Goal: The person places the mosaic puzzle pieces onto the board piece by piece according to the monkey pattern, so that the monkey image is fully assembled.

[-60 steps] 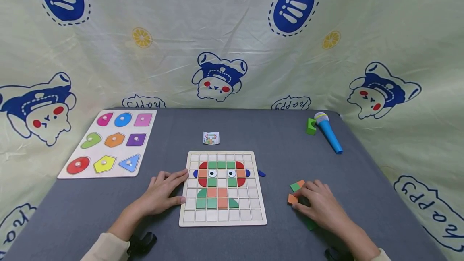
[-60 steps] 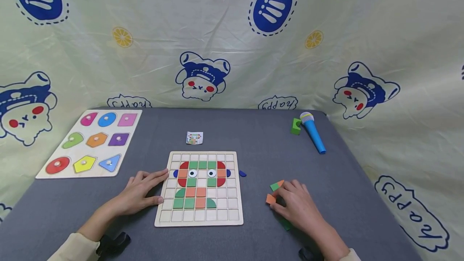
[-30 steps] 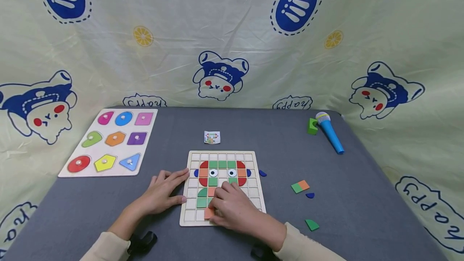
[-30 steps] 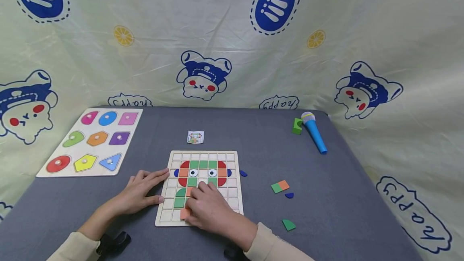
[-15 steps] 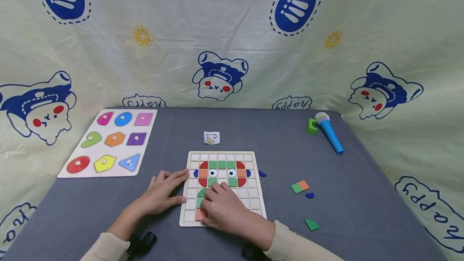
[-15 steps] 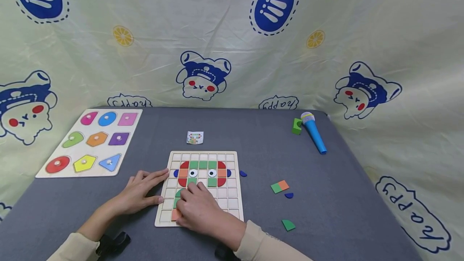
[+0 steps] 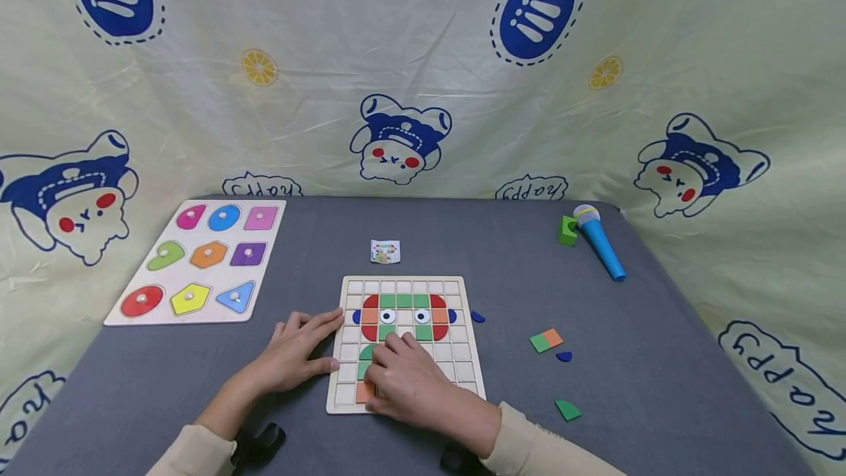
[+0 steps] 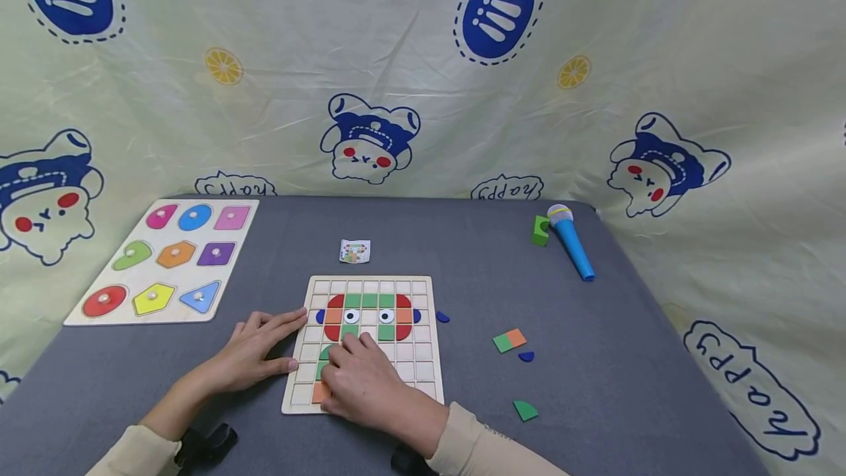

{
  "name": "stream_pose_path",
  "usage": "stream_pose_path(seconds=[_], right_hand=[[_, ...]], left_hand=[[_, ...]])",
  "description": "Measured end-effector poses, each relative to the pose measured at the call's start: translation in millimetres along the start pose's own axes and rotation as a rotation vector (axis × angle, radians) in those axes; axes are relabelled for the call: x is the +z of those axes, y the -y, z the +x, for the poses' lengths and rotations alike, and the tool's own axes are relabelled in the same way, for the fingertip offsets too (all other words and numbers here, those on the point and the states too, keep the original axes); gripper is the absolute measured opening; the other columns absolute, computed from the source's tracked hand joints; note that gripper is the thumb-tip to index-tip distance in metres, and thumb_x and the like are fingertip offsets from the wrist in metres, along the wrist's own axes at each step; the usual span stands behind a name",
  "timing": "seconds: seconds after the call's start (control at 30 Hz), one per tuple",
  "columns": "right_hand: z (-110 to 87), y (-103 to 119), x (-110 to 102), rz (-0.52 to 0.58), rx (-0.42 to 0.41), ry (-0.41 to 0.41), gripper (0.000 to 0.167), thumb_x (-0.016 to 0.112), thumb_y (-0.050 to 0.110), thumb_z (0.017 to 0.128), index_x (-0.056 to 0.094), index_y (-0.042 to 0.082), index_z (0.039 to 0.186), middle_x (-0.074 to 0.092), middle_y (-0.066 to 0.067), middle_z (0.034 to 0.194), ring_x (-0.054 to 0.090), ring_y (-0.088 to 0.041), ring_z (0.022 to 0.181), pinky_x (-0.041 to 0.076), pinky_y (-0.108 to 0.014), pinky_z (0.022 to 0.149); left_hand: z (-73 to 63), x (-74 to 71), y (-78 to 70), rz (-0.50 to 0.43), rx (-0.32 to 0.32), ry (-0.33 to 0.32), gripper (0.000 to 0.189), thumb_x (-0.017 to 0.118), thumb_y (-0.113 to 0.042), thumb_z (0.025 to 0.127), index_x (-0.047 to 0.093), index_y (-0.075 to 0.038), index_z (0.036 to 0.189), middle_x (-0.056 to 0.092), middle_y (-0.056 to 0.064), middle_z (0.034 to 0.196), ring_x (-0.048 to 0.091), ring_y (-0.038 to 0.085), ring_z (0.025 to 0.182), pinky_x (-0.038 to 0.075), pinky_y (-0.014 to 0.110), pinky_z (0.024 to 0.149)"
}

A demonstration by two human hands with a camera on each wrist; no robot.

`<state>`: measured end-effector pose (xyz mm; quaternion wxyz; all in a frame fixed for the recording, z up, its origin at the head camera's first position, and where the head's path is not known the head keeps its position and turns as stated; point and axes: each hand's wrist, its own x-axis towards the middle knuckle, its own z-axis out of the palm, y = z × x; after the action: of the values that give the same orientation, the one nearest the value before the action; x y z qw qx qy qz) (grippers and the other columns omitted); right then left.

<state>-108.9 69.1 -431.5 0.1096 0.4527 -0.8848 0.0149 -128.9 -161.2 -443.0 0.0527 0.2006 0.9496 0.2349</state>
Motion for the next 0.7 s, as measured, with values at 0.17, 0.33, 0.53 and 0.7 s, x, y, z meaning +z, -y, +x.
stream_pose_path(seconds=[0.17, 0.33, 0.53, 0.7], right_hand=[[-1.6, -2, 0, 0.019, 0.011, -0.017, 0.02, 0.072, 0.046, 0.077, 0.068, 0.027, 0.08, 0.056, 0.01, 0.084, 0.045, -0.011, 0.087, 0.036, -0.027, 0.074], [-7.5, -10, -6, 0.076, 0.063, -0.008, 0.023, 0.071, 0.046, 0.078, 0.071, 0.026, 0.089, 0.058, 0.009, 0.088, 0.045, -0.01, 0.087, 0.038, -0.029, 0.078], [-28.7, -39, -14, 0.116, 0.135, -0.042, 0.027, 0.073, 0.045, 0.078, 0.072, 0.023, 0.094, 0.058, 0.009, 0.09, 0.045, -0.01, 0.088, 0.037, -0.03, 0.079], [-55.0, -69, -17, 0.161, 0.233, -0.059, 0.028, 0.077, 0.041, 0.074, 0.072, 0.022, 0.093, 0.057, 0.009, 0.089, 0.043, -0.008, 0.086, 0.035, -0.03, 0.077]], left_hand=[[0.1, 0.4, 0.2, 0.004, 0.002, -0.003, 0.067, 0.071, -0.034, 0.082, 0.045, -0.015, 0.141, 0.041, 0.0, 0.149, 0.039, 0.021, 0.11, 0.025, 0.034, 0.077], [-0.3, 0.3, 0.4, 0.0, 0.005, 0.0, 0.068, 0.071, -0.034, 0.082, 0.045, -0.015, 0.142, 0.04, 0.0, 0.15, 0.039, 0.021, 0.109, 0.025, 0.034, 0.077], [-0.1, -0.4, 0.1, 0.004, 0.001, 0.009, 0.069, 0.07, -0.036, 0.082, 0.043, -0.015, 0.143, 0.039, 0.0, 0.151, 0.038, 0.022, 0.11, 0.024, 0.034, 0.077], [-0.3, -1.4, -0.8, 0.002, -0.004, 0.011, 0.069, 0.071, -0.035, 0.082, 0.043, -0.016, 0.143, 0.039, 0.0, 0.15, 0.038, 0.022, 0.111, 0.025, 0.035, 0.077]])
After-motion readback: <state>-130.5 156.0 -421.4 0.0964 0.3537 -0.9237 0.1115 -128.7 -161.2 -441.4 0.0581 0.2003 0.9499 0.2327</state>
